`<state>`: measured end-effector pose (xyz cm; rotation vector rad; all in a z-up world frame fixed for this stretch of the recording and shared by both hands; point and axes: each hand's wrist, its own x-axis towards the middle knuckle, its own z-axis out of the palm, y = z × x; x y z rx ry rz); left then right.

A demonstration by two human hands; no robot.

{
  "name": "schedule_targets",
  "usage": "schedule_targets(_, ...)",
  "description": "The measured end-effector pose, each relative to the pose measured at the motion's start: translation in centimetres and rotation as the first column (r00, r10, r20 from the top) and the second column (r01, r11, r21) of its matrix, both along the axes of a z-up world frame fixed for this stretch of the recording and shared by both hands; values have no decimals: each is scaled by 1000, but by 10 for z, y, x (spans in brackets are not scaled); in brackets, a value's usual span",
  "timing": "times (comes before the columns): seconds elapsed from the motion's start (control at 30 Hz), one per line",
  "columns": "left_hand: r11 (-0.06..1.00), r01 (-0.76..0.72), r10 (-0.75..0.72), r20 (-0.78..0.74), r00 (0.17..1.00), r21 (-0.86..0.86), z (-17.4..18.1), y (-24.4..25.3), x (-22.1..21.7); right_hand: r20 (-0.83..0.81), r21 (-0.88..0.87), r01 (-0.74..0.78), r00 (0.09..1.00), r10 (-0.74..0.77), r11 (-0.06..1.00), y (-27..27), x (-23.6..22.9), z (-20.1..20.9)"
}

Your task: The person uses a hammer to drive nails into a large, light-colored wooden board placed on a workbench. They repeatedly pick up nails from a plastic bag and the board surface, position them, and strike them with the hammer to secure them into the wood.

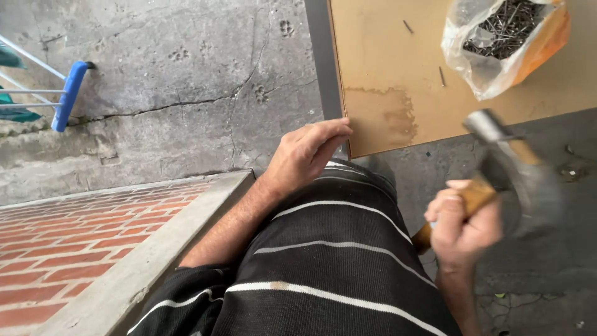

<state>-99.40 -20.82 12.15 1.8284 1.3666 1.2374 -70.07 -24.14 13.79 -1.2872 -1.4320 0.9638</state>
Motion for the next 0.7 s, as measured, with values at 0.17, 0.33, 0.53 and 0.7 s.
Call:
schedule_targets(0.17,999,4,0,-94,996,43,4,-5,-1,217,36,-91,973,81,995,-24,1,-13)
schedule_targets(0.33,997,56,-51,-81,995,60,-17,-4,-2,326,-14,-143,935,140,990,-37,-1,-20)
schedule_targets(0.53,997,70,-64,-145,987,39,-32,3,-2,435,99,-250,881,184,963,-40,-6,-22)
schedule_targets(0.7,992,121,-123,-104,987,-22,-45,15,-3,492,-239,-179,825,278,954,-48,4,-40)
